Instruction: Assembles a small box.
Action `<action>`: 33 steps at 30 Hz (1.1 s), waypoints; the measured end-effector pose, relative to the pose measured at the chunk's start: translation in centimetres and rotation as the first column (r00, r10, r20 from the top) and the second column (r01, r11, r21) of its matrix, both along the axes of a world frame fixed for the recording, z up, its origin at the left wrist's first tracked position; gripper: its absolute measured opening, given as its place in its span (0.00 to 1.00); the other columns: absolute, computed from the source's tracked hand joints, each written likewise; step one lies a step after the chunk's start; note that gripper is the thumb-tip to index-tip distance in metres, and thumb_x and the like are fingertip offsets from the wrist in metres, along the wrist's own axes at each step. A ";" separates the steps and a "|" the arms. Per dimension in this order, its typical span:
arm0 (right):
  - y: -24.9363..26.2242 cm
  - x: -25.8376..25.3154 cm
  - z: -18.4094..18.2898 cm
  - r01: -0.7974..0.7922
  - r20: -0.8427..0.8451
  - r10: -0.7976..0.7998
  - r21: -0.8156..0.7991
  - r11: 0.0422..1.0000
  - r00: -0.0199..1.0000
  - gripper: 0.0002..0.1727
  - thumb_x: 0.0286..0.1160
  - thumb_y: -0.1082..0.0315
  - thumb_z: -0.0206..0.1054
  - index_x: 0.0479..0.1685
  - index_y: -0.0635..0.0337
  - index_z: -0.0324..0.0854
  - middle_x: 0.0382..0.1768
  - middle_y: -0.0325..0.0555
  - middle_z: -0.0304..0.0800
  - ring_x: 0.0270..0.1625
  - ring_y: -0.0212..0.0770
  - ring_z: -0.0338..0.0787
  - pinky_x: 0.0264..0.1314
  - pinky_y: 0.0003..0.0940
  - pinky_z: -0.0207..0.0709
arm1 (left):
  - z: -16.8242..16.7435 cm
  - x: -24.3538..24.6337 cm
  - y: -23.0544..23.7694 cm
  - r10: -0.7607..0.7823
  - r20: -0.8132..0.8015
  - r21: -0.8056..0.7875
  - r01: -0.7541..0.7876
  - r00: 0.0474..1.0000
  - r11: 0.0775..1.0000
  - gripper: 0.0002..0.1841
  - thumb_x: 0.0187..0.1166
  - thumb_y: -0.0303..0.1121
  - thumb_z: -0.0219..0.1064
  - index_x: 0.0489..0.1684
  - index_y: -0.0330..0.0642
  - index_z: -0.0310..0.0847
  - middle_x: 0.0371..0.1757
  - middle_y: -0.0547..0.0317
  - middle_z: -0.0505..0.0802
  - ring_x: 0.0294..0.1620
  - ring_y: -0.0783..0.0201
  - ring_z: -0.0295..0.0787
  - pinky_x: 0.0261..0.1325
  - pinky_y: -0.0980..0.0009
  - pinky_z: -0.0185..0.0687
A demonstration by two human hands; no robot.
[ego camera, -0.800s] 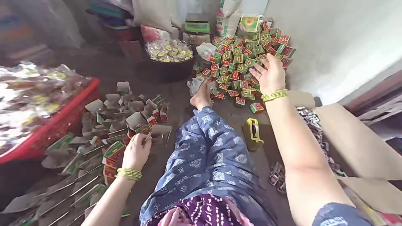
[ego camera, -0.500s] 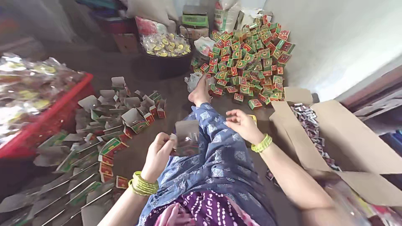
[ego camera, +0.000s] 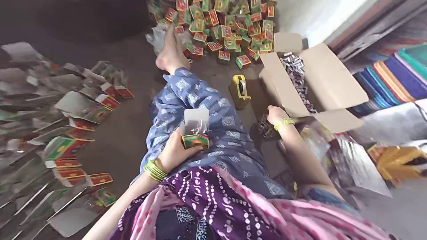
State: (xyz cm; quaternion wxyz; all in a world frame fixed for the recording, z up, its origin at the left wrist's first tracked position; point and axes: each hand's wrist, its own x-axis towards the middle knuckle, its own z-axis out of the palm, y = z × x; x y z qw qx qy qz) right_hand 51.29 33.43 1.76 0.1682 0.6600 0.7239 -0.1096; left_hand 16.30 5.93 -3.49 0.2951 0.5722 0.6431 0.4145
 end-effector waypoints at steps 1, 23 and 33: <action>-0.1 0.7 -0.9 0.024 0.071 -0.020 -0.051 0.998 0.997 0.24 0.74 0.67 0.67 0.69 0.68 0.78 0.64 0.69 0.86 0.70 0.67 0.85 0.69 0.69 0.75 | -0.1 0.1 0.2 0.012 0.006 -0.028 -0.012 1.000 1.000 0.58 0.49 0.55 0.89 0.81 0.31 0.64 0.71 0.47 0.86 0.74 0.62 0.82 0.82 0.61 0.74; 0.8 1.3 -11.1 0.022 -0.145 -0.013 0.060 0.998 0.989 0.29 0.90 0.57 0.49 0.79 0.70 0.72 0.80 0.74 0.69 0.85 0.72 0.67 0.82 0.72 0.59 | -0.4 1.8 2.2 -0.160 0.397 0.246 0.064 0.904 0.967 0.41 0.59 0.29 0.87 0.73 0.28 0.69 0.61 0.51 0.93 0.64 0.61 0.91 0.73 0.59 0.86; -0.5 -3.4 -7.1 0.125 -0.629 0.075 0.267 0.956 0.774 0.23 0.92 0.63 0.51 0.75 0.69 0.77 0.73 0.69 0.80 0.77 0.59 0.81 0.82 0.52 0.70 | -0.5 1.8 2.1 0.040 0.458 0.241 -0.168 0.888 0.956 0.41 0.54 0.27 0.88 0.71 0.29 0.70 0.59 0.51 0.93 0.62 0.59 0.92 0.71 0.57 0.89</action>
